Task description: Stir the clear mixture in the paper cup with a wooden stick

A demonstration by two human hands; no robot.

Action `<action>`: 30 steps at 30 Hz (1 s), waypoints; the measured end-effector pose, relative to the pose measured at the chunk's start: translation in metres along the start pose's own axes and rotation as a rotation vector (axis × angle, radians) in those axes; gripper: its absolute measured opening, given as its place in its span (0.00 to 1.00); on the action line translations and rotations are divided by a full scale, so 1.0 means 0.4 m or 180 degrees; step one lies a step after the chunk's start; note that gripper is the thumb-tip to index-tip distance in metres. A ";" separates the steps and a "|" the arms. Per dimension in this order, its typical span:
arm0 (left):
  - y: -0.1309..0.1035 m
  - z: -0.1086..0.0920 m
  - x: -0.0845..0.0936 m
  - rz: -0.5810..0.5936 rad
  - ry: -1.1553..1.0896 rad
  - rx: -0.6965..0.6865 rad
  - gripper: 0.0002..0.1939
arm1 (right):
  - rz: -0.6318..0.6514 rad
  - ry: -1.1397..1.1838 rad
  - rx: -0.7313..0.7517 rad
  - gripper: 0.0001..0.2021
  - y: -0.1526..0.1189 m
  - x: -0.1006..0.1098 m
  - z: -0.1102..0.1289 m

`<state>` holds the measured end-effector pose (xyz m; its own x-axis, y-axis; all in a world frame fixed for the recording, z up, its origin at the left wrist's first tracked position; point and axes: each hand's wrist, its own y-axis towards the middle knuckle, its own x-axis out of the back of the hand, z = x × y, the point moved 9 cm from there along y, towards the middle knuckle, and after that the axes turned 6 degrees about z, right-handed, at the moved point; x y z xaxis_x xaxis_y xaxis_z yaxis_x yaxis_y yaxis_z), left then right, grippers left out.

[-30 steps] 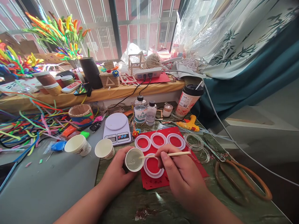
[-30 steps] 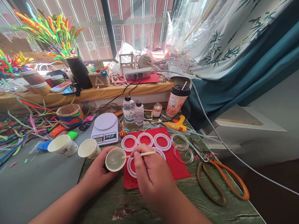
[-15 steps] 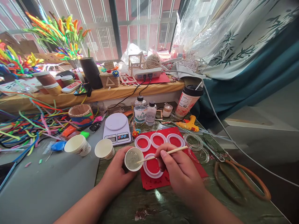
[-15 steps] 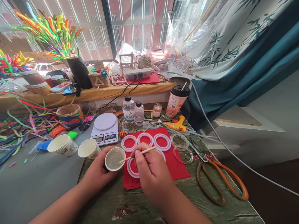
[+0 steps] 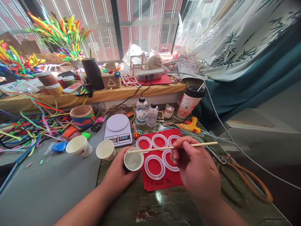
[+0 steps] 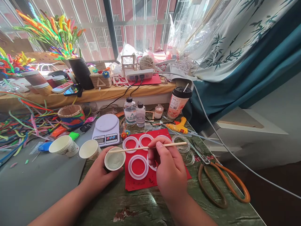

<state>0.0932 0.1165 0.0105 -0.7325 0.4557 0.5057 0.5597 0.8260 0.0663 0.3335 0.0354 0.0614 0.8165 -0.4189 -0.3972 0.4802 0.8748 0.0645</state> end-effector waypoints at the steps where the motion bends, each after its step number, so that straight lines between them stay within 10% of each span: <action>1: 0.000 0.003 -0.001 0.0010 0.0009 0.0032 0.29 | -0.0006 0.0041 0.0088 0.11 -0.001 -0.001 0.010; 14: 0.003 -0.004 -0.004 0.0058 0.0040 0.0072 0.28 | -0.0054 0.0135 0.0767 0.14 -0.017 -0.001 0.078; 19: 0.002 -0.015 -0.001 0.0008 0.0048 -0.0078 0.26 | 0.0597 -0.0836 0.0924 0.13 -0.039 -0.047 0.060; 23: 0.000 -0.009 0.000 -0.0050 0.0080 -0.0134 0.26 | 0.0908 -0.1071 0.0281 0.09 -0.027 -0.073 -0.006; 30: -0.002 -0.012 0.001 -0.0045 0.0017 -0.0091 0.26 | -0.0007 -0.0043 -0.0523 0.11 0.027 -0.019 -0.066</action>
<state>0.0943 0.1142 0.0146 -0.7383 0.4422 0.5092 0.5602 0.8226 0.0979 0.3241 0.0542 0.0410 0.8203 -0.4231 -0.3848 0.4239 0.9015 -0.0873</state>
